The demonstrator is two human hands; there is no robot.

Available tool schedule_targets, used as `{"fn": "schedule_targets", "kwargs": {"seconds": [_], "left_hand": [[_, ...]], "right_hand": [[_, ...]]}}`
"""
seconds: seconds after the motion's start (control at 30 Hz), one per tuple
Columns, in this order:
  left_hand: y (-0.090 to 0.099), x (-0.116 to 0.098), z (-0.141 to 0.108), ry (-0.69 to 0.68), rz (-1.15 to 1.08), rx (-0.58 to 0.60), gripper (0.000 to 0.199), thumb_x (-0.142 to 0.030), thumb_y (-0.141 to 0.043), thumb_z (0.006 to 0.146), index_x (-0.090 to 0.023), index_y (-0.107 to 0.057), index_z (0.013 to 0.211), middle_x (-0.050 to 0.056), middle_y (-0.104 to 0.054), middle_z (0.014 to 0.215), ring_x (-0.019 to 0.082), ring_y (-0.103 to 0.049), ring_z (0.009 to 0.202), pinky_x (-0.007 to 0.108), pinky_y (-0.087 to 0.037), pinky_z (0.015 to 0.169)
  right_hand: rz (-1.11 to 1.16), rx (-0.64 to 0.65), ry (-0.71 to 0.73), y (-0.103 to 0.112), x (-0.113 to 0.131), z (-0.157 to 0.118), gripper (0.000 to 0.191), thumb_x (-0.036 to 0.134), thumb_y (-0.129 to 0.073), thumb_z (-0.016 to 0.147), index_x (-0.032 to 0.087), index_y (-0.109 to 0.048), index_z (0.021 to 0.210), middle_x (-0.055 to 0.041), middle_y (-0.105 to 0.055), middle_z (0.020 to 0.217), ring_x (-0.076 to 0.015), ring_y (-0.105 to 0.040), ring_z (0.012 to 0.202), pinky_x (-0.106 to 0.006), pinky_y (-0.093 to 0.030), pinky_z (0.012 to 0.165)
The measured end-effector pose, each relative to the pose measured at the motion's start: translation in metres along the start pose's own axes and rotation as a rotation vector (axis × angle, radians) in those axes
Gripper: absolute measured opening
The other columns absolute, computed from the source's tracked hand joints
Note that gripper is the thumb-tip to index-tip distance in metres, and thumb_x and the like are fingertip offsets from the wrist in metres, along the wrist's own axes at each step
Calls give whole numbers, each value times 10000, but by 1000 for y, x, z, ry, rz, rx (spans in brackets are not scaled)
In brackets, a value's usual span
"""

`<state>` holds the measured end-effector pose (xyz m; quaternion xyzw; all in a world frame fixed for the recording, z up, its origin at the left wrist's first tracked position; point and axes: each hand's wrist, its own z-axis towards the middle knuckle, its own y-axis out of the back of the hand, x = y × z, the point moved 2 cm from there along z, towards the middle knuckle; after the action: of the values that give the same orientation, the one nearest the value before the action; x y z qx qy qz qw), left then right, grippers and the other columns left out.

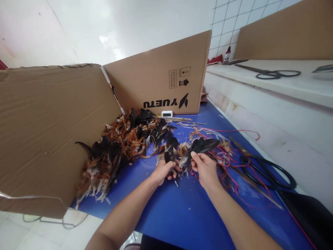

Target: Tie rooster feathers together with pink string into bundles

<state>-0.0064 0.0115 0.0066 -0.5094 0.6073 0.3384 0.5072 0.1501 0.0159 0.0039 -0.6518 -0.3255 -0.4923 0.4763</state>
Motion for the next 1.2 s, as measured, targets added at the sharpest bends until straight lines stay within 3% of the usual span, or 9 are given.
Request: {"fn": "schedule_targets", "kwargs": {"seconds": [0.1, 0.23, 0.43, 0.63, 0.7, 0.8, 0.97, 1.1, 1.2], "left_hand": [[-3, 1, 0, -75, 68, 30, 344, -432, -600, 715, -88, -602, 732, 80, -629, 694, 58, -452, 403, 176, -237, 324], [0, 1, 0, -135, 110, 7, 324, -412, -654, 685, -94, -608, 724, 49, -606, 619, 58, -448, 420, 170, -268, 343], [15, -5, 2, -196, 150, -155, 285, -394, -627, 705, -116, -606, 765, 28, -599, 602, 71, -462, 412, 182, -294, 361], [46, -7, 14, -286, 241, -322, 305, -344, -600, 748, -169, -572, 996, -10, -600, 587, 96, -465, 373, 228, -372, 441], [55, -5, 17, -328, 310, -400, 345, -334, -636, 725, -193, -576, 1034, 0, -618, 623, 142, -544, 463, 259, -426, 532], [61, -4, 17, -421, 424, -498, 423, -310, -684, 684, -202, -581, 1080, 53, -659, 800, 238, -633, 776, 328, -459, 753], [57, -4, 14, -550, 656, -543, 597, -318, -623, 741, -173, -431, 1288, 145, -537, 1211, 278, -519, 1120, 394, -394, 956], [54, -5, 13, -596, 849, -571, 664, -326, -545, 801, -164, -276, 1387, 160, -465, 1257, 275, -481, 1153, 397, -410, 947], [52, -9, 12, -698, 947, -625, 637, -297, -532, 810, -142, -288, 1377, 173, -407, 1300, 289, -391, 1225, 422, -355, 1004]], "right_hand": [[-60, 30, -14, -5, -3, -5, 364, 477, -699, 652, 169, -510, 611, 61, -454, 434, -46, -344, 346, -178, -264, 315], [-82, -48, 46, 0, -1, -1, 346, 471, -705, 646, 161, -550, 655, 39, -494, 500, -66, -403, 412, -188, -318, 359], [-133, -153, 203, 16, 12, 16, 327, 452, -727, 609, 161, -597, 683, 25, -520, 610, -80, -435, 519, -208, -379, 467], [-264, -1, 199, -1, 45, 30, 336, 460, -719, 593, 150, -605, 650, 7, -550, 598, -73, -424, 468, -211, -334, 414], [-364, 39, 205, -15, 51, 44, 333, 474, -676, 636, 152, -592, 658, 2, -564, 571, -74, -418, 430, -215, -320, 393], [-525, 53, 239, -36, 51, 73, 306, 454, -605, 699, 161, -567, 618, 13, -552, 511, -76, -395, 388, -226, -328, 397], [-752, 105, 303, -53, 45, 100, 100, 268, -647, 645, 170, -628, 645, 3, -582, 531, -127, -498, 498, -261, -403, 539], [-881, 297, 376, -36, 40, 68, 134, 140, -630, 608, 210, -678, 713, 0, -643, 697, -149, -559, 643, -278, -421, 705], [-1113, 671, 450, -20, 28, 31, 264, 95, -531, 664, 232, -692, 821, -17, -644, 841, -151, -564, 684, -274, -421, 714]]}}
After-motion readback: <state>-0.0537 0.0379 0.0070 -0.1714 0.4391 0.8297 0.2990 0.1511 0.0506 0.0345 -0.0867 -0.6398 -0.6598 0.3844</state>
